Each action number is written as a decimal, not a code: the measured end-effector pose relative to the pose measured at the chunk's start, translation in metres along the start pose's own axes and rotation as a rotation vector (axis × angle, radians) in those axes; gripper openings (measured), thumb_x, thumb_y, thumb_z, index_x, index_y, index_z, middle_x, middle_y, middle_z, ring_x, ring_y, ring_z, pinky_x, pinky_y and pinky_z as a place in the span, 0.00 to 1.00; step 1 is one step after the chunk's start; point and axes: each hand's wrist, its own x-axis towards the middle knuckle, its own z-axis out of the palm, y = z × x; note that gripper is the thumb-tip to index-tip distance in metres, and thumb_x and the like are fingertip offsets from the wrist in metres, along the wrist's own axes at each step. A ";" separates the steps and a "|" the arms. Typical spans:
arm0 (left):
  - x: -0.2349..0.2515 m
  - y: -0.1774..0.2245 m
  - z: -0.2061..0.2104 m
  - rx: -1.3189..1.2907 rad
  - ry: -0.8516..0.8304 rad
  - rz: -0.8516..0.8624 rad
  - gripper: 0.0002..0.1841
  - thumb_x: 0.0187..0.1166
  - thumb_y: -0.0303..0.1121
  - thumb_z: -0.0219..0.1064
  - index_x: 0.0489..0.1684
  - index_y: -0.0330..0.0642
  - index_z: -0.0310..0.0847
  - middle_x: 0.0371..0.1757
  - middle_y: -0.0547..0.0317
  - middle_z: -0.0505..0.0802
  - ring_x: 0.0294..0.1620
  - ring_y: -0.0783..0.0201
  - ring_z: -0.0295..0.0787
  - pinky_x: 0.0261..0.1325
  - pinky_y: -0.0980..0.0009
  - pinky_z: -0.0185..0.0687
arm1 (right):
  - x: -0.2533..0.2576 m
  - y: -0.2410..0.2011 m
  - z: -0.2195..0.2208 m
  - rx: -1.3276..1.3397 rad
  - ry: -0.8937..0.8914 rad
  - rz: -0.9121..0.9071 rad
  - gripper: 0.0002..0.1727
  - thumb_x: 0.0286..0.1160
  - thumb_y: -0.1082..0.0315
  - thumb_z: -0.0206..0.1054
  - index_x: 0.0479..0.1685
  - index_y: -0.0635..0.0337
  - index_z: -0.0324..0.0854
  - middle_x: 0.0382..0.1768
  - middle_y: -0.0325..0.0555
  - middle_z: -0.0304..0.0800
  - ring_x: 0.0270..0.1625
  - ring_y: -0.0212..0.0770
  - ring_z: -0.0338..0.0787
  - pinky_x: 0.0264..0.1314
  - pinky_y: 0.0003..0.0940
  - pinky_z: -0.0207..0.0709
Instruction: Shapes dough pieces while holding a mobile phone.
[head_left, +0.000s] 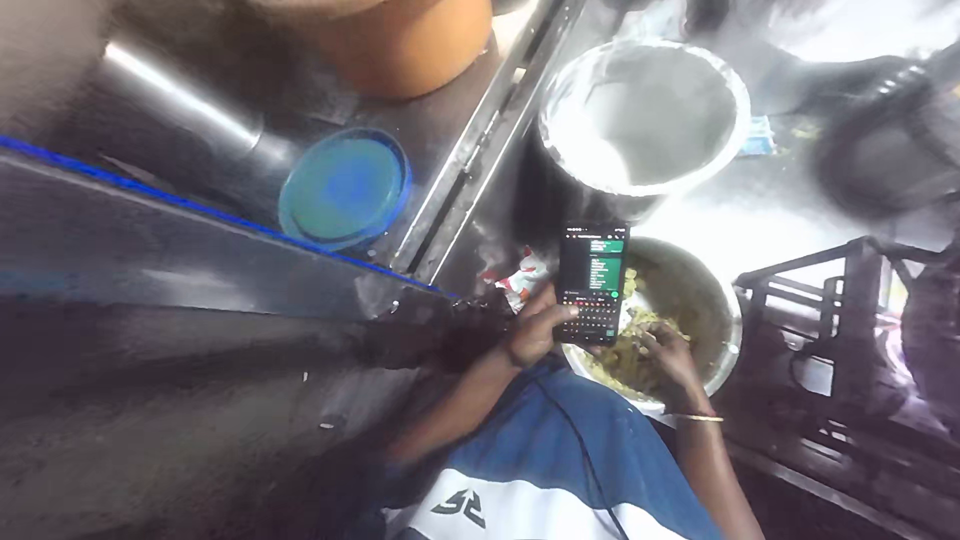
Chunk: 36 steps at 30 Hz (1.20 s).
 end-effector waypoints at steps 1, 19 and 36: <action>0.000 0.000 0.001 0.005 0.025 0.003 0.23 0.84 0.28 0.48 0.79 0.39 0.61 0.58 0.46 0.90 0.53 0.50 0.94 0.50 0.48 0.94 | 0.001 0.002 0.001 0.013 0.006 -0.001 0.13 0.79 0.71 0.67 0.57 0.68 0.81 0.48 0.51 0.90 0.42 0.36 0.91 0.45 0.37 0.89; 0.001 -0.008 0.001 -0.001 0.093 0.002 0.23 0.81 0.28 0.56 0.75 0.37 0.62 0.55 0.47 0.92 0.49 0.51 0.95 0.44 0.50 0.95 | 0.001 0.002 0.000 0.017 -0.005 -0.009 0.13 0.79 0.69 0.68 0.57 0.67 0.81 0.45 0.46 0.90 0.40 0.31 0.89 0.43 0.30 0.87; -0.002 -0.008 -0.005 -0.016 0.085 -0.010 0.34 0.73 0.19 0.57 0.83 0.40 0.52 0.61 0.44 0.89 0.51 0.47 0.94 0.45 0.48 0.95 | 0.003 -0.002 -0.002 -0.091 0.004 0.041 0.12 0.86 0.66 0.61 0.36 0.63 0.82 0.22 0.36 0.79 0.22 0.26 0.76 0.27 0.25 0.73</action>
